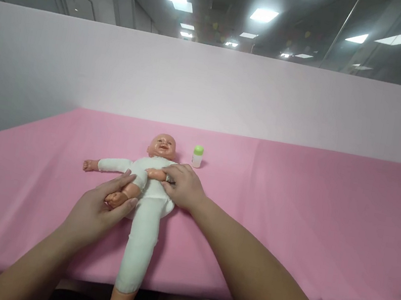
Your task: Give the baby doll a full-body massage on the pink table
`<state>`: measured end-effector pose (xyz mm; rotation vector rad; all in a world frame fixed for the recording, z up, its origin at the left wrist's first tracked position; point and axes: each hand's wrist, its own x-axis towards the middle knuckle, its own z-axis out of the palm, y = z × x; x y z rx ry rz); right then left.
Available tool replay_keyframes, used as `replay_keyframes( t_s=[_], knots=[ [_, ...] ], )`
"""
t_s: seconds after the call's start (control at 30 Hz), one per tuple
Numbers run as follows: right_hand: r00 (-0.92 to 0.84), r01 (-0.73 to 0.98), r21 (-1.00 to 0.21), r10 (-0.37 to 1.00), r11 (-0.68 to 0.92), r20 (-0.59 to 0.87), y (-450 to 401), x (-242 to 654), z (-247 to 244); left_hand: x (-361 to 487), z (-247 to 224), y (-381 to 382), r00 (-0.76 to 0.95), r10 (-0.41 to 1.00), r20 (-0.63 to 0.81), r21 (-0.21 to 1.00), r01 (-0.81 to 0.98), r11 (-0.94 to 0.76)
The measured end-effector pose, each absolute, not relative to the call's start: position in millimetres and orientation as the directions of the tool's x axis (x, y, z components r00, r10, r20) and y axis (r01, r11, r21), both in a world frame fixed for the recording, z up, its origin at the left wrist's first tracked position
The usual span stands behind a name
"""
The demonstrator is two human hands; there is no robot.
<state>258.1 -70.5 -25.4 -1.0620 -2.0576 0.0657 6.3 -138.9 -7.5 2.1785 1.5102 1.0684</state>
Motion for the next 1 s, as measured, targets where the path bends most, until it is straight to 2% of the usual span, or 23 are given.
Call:
replay_keyframes(
  t_s=[0.13,0.3,0.47,0.63,0.8,0.87,1.0],
  knots=[
    [-0.175,0.681,-0.509,0.792,0.527,0.585,-69,266,-27,0,-13,-144,0.136,0.850,0.509,0.571,0.685,-0.452],
    [0.187,0.492,-0.780,0.828,0.386,0.528,-54,292,-34,-12,-22,-166,0.067,0.731,0.679,0.526,0.650,-0.548],
    [0.397,0.407,-0.893,0.844,0.191,0.361,-40,319,-41,-30,-43,-202,0.050,0.689,0.723,0.516,0.624,-0.587],
    [0.475,0.474,-0.879,0.856,-0.057,0.201,-30,336,-50,-48,-67,-234,0.097,0.682,0.725,0.476,0.646,-0.597],
    [0.460,0.578,-0.790,0.882,-0.206,0.106,-28,338,-48,-55,-78,-247,0.014,0.719,0.695,0.513,0.690,-0.510],
    [0.445,0.610,-0.763,0.889,-0.213,0.108,-30,336,-46,-53,-75,-245,0.015,0.715,0.699,0.512,0.688,-0.514],
    [0.385,0.659,-0.750,0.881,-0.054,0.275,-40,326,-39,-41,-59,-233,0.050,0.717,0.696,0.505,0.675,-0.537]
  ],
)
